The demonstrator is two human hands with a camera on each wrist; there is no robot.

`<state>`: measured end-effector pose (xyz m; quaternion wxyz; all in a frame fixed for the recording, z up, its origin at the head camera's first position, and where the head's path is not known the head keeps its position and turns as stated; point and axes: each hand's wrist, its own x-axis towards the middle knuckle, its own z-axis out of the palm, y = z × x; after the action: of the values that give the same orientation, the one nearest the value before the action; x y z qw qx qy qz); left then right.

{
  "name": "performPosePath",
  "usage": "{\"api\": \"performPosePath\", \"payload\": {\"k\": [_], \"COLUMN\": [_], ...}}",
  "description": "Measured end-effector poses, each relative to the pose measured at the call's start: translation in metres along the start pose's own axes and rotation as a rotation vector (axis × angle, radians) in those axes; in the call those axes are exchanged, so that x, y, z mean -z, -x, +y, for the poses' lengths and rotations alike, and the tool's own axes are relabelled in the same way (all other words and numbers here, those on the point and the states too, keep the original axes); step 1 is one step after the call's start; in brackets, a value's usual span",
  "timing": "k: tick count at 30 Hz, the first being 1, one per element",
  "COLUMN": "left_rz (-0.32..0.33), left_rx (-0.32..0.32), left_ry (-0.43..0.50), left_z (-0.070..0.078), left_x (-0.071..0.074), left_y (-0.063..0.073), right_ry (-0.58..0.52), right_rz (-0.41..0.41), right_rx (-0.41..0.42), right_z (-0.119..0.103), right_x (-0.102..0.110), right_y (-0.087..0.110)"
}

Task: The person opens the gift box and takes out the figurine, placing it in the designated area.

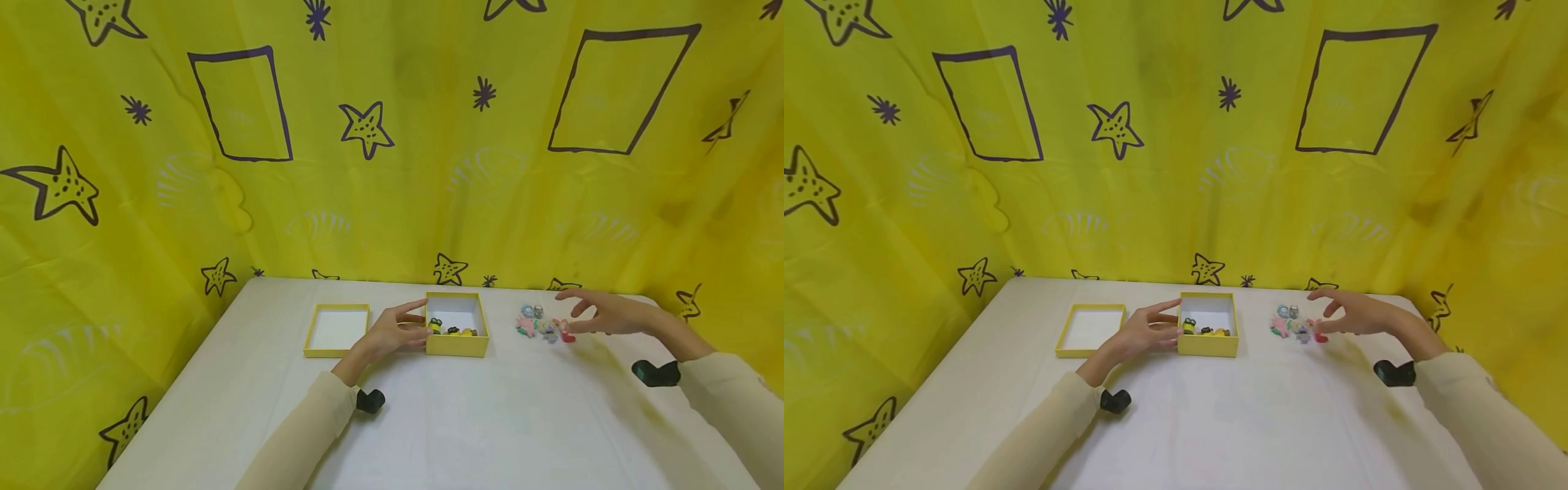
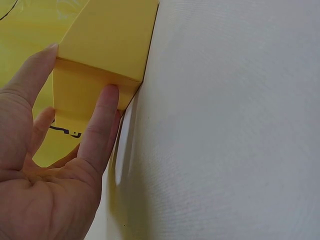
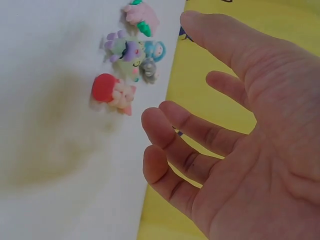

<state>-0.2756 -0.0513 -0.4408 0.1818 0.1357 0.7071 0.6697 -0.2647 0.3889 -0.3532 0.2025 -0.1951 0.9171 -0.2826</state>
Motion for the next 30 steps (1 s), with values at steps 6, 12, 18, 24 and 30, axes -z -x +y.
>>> {"api": "performPosePath", "payload": {"k": [6,12,18,24,30], "left_rz": [0.003,-0.001,-0.009,-0.002,0.009], "left_rx": [0.004,-0.004,-0.008,0.002,0.015], "left_ry": [-0.006,-0.016,0.012,-0.005,-0.003], "left_z": [0.0,0.0,0.0,-0.001,0.0], "left_x": [0.0,0.0,0.0,0.0,0.0], "left_y": [-0.001,0.0,-0.001,-0.002,-0.002], "right_ry": [-0.009,0.044,0.1,0.102,0.118], "right_rz": [-0.018,0.026,0.088,0.12,0.158], "right_rx": [0.003,0.053,0.132,0.137,0.157], "right_z": [-0.011,-0.02,-0.03,-0.044,-0.058], "right_x": [0.005,0.005,0.004,0.002,0.001], "right_y": [-0.002,-0.006,-0.012,-0.021,-0.031]}}
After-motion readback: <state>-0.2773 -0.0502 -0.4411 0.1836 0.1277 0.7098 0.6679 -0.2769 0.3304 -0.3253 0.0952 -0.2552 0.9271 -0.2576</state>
